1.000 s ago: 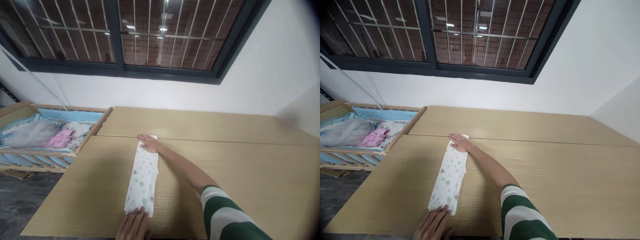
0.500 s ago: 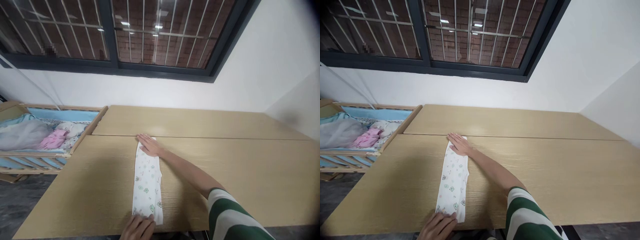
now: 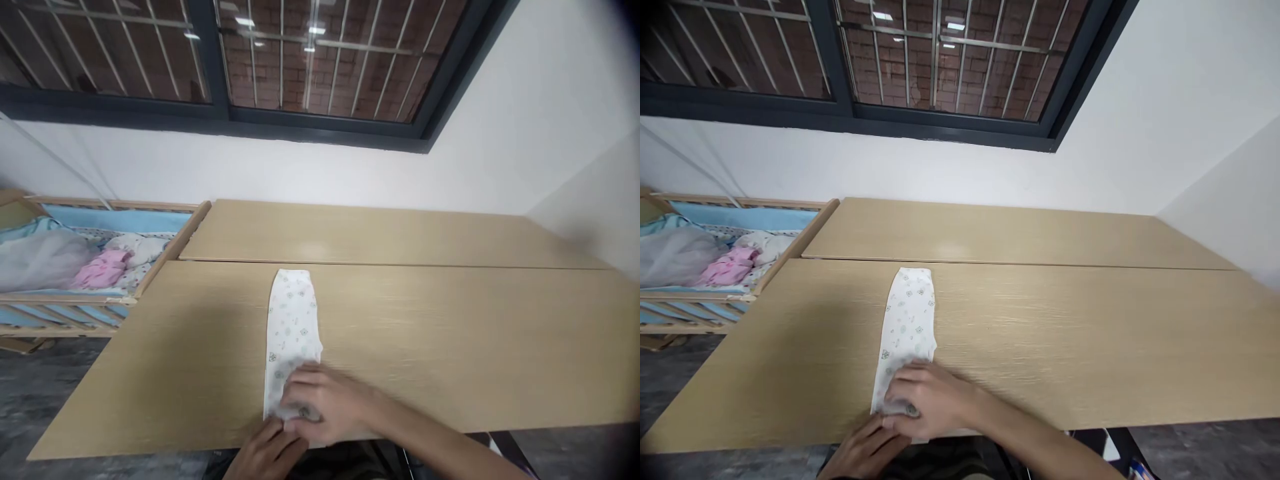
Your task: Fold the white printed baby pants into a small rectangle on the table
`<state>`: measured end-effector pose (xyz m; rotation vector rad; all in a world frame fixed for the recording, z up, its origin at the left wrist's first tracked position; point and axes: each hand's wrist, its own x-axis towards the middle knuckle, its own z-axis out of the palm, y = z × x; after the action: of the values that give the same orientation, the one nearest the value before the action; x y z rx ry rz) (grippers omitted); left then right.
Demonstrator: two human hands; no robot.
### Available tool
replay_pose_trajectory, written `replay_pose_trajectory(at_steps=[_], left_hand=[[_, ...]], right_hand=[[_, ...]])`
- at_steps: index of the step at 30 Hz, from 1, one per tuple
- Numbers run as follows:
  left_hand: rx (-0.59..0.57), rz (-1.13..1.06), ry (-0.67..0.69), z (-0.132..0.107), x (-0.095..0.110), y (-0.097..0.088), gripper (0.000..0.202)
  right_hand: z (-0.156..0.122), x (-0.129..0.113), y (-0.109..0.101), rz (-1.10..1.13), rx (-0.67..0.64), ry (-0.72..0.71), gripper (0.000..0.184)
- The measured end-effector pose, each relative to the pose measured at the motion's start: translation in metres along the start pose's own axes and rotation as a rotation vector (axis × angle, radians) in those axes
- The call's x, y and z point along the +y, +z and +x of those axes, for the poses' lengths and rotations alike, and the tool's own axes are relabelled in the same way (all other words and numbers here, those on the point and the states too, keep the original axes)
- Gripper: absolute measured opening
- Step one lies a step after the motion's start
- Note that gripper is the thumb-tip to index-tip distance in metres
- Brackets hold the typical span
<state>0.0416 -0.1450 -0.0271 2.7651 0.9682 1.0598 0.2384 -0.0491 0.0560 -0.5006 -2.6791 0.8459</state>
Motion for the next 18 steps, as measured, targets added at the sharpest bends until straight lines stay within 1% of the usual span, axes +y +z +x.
replay_pose_trajectory(at_steps=[3,6,8,10,12,13,15,18], left_hand=[[-0.042,-0.076,-0.022,0.0,0.004,-0.002,0.028],[-0.103,-0.168,-0.069,0.002,0.007,-0.006,0.031],[-0.108,-0.21,-0.114,0.003,0.007,-0.01,0.036],[-0.064,-0.222,-0.176,0.004,0.007,-0.013,0.04],[-0.008,-0.244,-0.24,0.005,0.006,-0.014,0.04],[0.007,-0.267,-0.272,0.006,0.006,-0.015,0.039],[-0.005,-0.321,-0.318,0.007,0.006,-0.017,0.037],[-0.037,-0.402,-0.351,0.01,0.007,-0.027,0.029]], right_hand=[[-0.025,-0.02,0.01,-0.023,-0.049,0.091,0.042],[-0.043,-0.031,0.025,-0.097,-0.032,0.142,0.053],[-0.052,-0.034,0.037,-0.151,0.026,0.173,0.049],[-0.057,-0.035,0.047,-0.196,0.125,0.219,0.04],[-0.06,-0.035,0.053,-0.205,0.231,0.257,0.035],[-0.061,-0.036,0.054,-0.186,0.268,0.273,0.033],[-0.061,-0.039,0.049,-0.094,0.303,0.315,0.029],[-0.062,-0.051,0.03,0.133,0.276,0.394,0.022]])
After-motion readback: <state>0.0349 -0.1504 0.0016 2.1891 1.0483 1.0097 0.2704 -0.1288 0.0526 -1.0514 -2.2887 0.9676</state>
